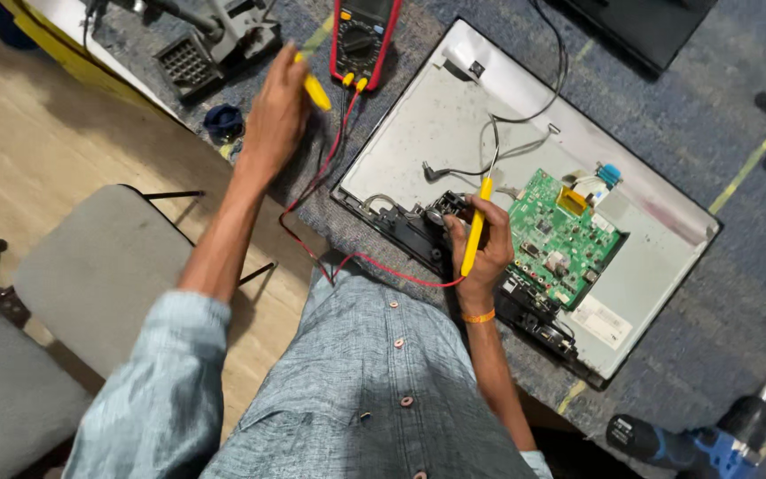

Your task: The person uses a multimeter to test electrical continuity on a disassembled television chassis. They place the probes on various points of the circuit board and a small black component, then remove the probes and set them aside.

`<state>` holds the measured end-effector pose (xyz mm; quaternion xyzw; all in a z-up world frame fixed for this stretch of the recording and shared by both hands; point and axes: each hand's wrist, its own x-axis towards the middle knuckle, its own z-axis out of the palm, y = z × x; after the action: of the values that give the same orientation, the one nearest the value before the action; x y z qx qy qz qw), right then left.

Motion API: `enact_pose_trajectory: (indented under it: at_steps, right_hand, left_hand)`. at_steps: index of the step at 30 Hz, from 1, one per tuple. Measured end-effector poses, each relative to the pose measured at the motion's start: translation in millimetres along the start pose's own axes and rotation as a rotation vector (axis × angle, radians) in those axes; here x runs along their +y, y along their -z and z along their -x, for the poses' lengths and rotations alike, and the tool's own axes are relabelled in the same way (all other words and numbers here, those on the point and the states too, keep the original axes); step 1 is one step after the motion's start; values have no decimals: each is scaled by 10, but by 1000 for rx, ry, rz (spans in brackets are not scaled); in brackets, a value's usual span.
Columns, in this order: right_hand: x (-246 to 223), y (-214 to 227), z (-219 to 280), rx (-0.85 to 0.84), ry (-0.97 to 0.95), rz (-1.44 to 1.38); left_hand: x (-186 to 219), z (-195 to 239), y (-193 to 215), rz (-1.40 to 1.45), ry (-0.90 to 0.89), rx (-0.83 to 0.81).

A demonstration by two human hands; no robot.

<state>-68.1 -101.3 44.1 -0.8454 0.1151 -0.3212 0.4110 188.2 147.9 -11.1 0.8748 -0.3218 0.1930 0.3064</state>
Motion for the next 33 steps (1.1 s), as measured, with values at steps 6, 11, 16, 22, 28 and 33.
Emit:
enact_pose_trajectory:
  at_steps: [6,11,16,22,28,33]
  right_hand:
    - [2,35,52,-14,-23,24]
    - [-6,50,86,-13,-2,55]
    - [-16,60,86,-23,-9,60]
    - [-19,63,83,-37,9,62]
    - [-22,61,63,-29,20,67]
    - [-22,80,76,-52,0,34]
  left_hand:
    - [870,503,374,533,333,285]
    - [1552,619,397,1084,583,34]
    - [1884,574,272,1334,609,-133]
    - [1943,542,189,1168,567,-180]
    - [1920,427,203,1052,535,-215]
    - [1905,428,139,1181,578,-244]
